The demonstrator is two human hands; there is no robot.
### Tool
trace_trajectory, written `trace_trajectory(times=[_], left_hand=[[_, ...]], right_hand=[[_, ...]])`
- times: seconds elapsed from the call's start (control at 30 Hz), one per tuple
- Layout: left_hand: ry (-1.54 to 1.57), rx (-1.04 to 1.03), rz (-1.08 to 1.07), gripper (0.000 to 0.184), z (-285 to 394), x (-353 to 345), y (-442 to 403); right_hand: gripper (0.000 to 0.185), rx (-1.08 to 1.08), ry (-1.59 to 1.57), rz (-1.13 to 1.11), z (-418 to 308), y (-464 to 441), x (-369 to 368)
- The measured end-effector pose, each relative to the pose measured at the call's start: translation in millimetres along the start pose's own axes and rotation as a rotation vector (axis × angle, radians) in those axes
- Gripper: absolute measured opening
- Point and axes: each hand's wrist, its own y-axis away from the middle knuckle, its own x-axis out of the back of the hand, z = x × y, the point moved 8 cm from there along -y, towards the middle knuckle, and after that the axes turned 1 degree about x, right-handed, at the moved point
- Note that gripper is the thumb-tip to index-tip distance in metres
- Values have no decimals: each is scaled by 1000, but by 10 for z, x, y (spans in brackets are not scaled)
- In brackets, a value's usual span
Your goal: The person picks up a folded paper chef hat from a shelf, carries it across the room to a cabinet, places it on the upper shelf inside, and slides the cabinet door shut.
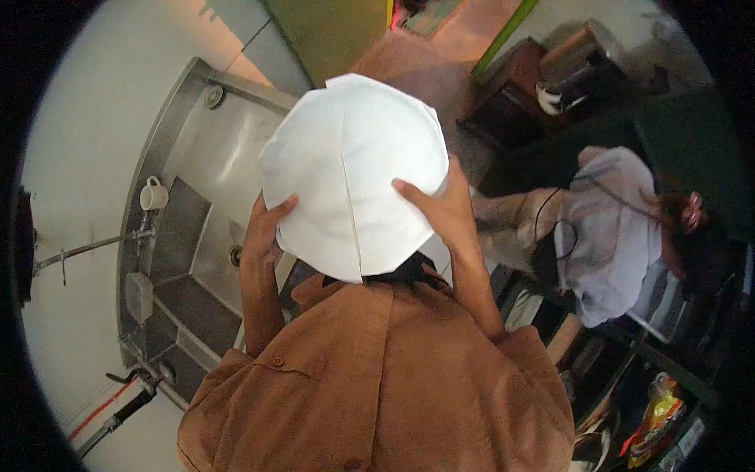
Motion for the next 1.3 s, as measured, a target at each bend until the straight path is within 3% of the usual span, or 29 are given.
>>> trace_trajectory(times=[0.23,0.5,0.73,0.8,1.1,1.3], left_hand=[[-45,-22,-123,68,237,-28,-507],[-57,-37,-102,67,400,-3,-875],[-43,-75,-13,61,534,-14,-1085],[-43,-74,2,60,566,-12,-1126],[25,-94,169,58,577,-122,-1298],[-44,-127,241,58,733,-548,-1558]], right_hand=[[61,-140,-174,-5,-56,-435,-160],[45,-300,-407,55,177,-724,-261],[51,-434,-578,14,223,-1027,-328],[53,-512,-582,-106,289,-1095,-330],[52,-427,-764,-440,288,-1789,-384],[51,-375,-813,-434,286,-2382,-138]])
